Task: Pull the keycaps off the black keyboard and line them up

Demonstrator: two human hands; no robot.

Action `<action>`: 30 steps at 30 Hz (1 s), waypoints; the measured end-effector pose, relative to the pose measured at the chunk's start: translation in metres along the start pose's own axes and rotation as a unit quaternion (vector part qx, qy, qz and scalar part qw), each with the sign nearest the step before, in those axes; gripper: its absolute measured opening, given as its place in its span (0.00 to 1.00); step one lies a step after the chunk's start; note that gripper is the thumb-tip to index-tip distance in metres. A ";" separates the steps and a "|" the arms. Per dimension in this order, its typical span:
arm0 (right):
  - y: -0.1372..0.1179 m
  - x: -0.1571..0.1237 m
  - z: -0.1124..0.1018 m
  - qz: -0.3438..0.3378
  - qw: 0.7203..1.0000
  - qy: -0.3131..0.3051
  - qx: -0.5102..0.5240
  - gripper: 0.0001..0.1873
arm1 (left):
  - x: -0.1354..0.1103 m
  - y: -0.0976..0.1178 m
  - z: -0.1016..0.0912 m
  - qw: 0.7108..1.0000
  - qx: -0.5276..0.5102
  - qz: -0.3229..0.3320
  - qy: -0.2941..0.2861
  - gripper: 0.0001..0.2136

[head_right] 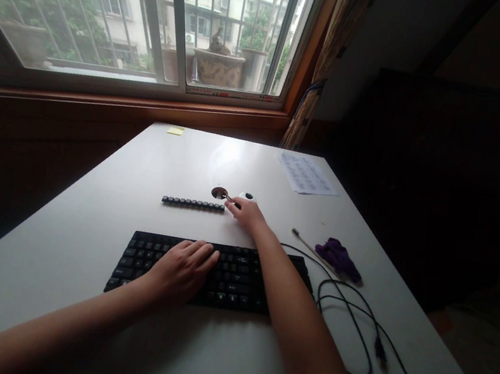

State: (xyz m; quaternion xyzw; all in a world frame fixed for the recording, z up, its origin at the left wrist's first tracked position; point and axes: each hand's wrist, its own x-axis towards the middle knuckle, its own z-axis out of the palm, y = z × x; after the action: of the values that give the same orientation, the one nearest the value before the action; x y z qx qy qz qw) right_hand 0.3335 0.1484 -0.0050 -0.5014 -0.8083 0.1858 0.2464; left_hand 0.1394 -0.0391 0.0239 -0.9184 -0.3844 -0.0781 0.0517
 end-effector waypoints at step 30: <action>-0.059 -0.117 -0.049 -0.009 0.979 0.186 0.084 0.16 | -0.001 -0.006 0.000 1.000 -0.016 0.001 0.015 0.18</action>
State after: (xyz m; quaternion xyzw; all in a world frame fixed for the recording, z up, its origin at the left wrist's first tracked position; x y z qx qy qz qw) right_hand 0.3637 0.0202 0.0422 -0.4976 -0.7344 0.1544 0.4351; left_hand 0.1347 -0.0352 0.0242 -0.9181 -0.3817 -0.0979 0.0433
